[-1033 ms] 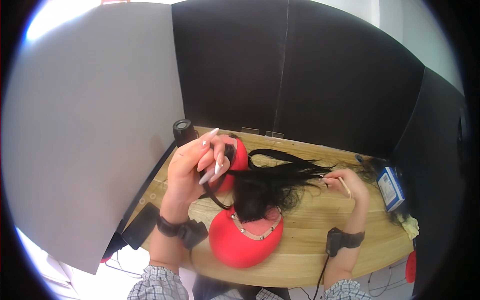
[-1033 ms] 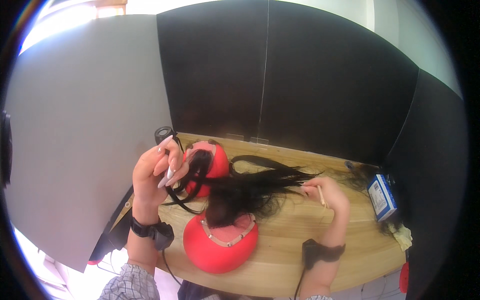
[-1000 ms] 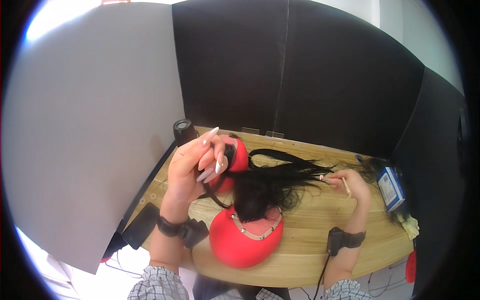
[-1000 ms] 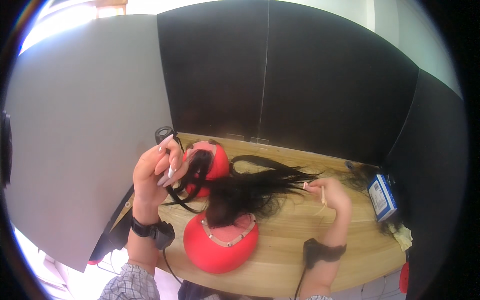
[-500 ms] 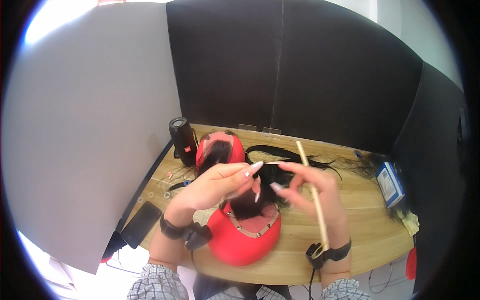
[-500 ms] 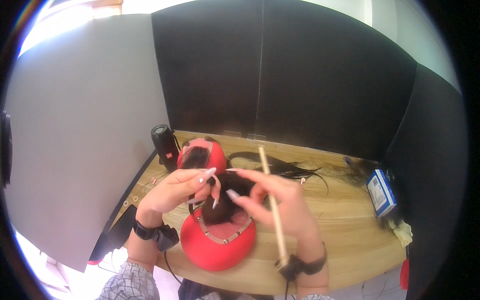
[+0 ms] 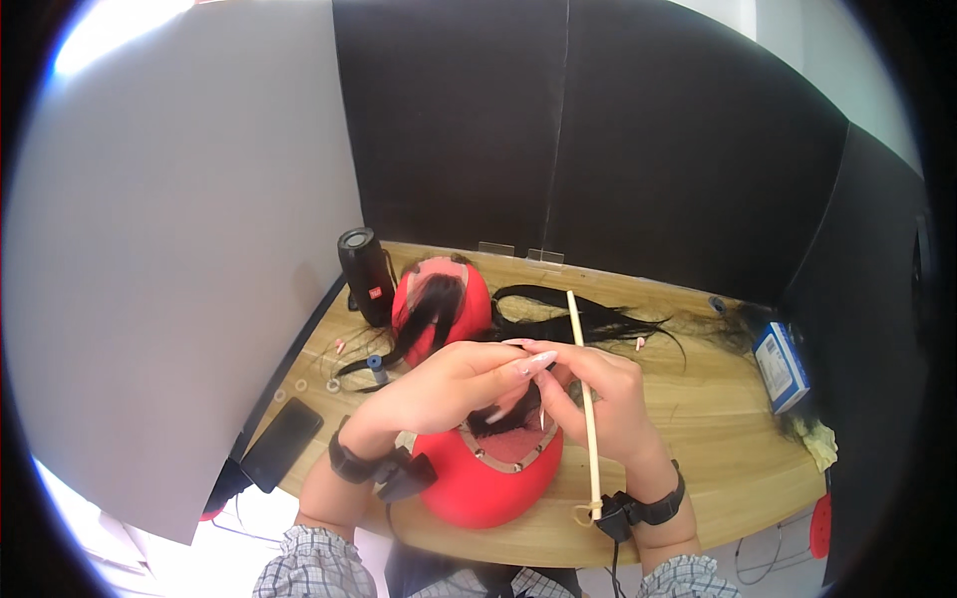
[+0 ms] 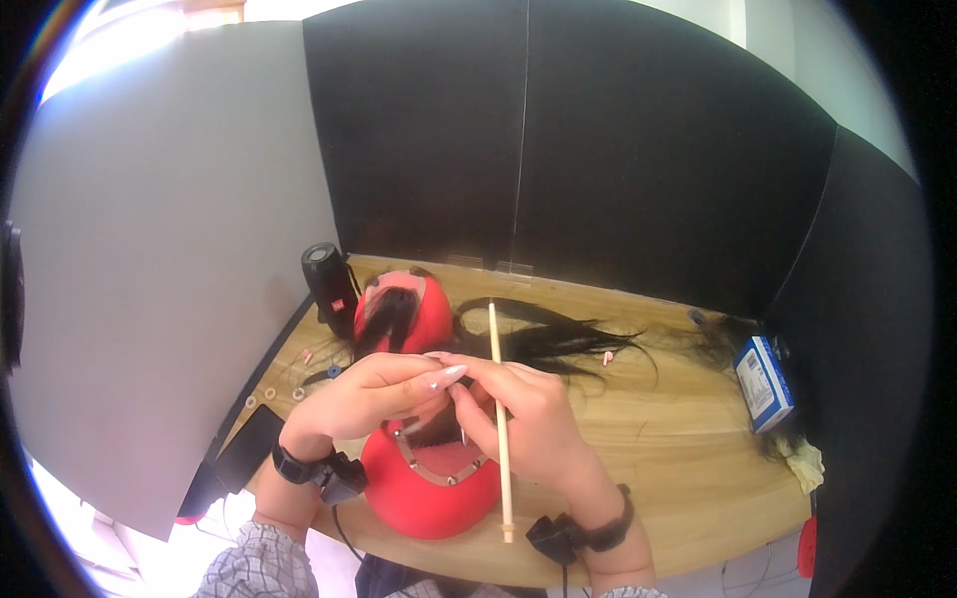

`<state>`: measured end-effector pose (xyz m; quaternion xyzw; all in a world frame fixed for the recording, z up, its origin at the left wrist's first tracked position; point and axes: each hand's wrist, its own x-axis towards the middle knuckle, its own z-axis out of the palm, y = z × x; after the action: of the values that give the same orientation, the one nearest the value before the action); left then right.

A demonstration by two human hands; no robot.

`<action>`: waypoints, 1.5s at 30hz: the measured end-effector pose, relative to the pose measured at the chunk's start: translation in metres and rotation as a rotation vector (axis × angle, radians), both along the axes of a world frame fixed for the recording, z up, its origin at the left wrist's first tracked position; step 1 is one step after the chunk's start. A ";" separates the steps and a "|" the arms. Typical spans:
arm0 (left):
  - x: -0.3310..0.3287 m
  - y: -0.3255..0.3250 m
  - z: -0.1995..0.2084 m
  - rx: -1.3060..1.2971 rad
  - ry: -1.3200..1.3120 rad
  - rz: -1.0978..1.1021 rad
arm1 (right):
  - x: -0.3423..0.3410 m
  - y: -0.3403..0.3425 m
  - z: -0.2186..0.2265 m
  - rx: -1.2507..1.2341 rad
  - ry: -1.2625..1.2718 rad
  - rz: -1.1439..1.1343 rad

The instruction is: Weaving individual hair strands into a wig base using a specialized hook tool.

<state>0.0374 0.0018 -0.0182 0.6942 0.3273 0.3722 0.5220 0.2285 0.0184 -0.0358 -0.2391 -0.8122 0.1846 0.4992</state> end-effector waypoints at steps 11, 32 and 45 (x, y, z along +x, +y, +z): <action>-0.020 -0.006 0.013 0.102 0.095 0.246 | 0.002 -0.013 0.016 -0.323 0.087 0.009; -0.052 0.002 0.025 0.328 0.180 0.761 | -0.011 0.022 -0.042 -0.817 0.026 0.570; -0.051 0.000 0.022 0.444 0.249 0.764 | -0.010 0.022 -0.035 -0.903 -0.017 0.540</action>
<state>-0.0136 0.0022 0.0038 0.6582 0.5324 0.5127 0.1428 0.2180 0.0400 -0.0705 -0.2141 -0.6884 0.6364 0.2742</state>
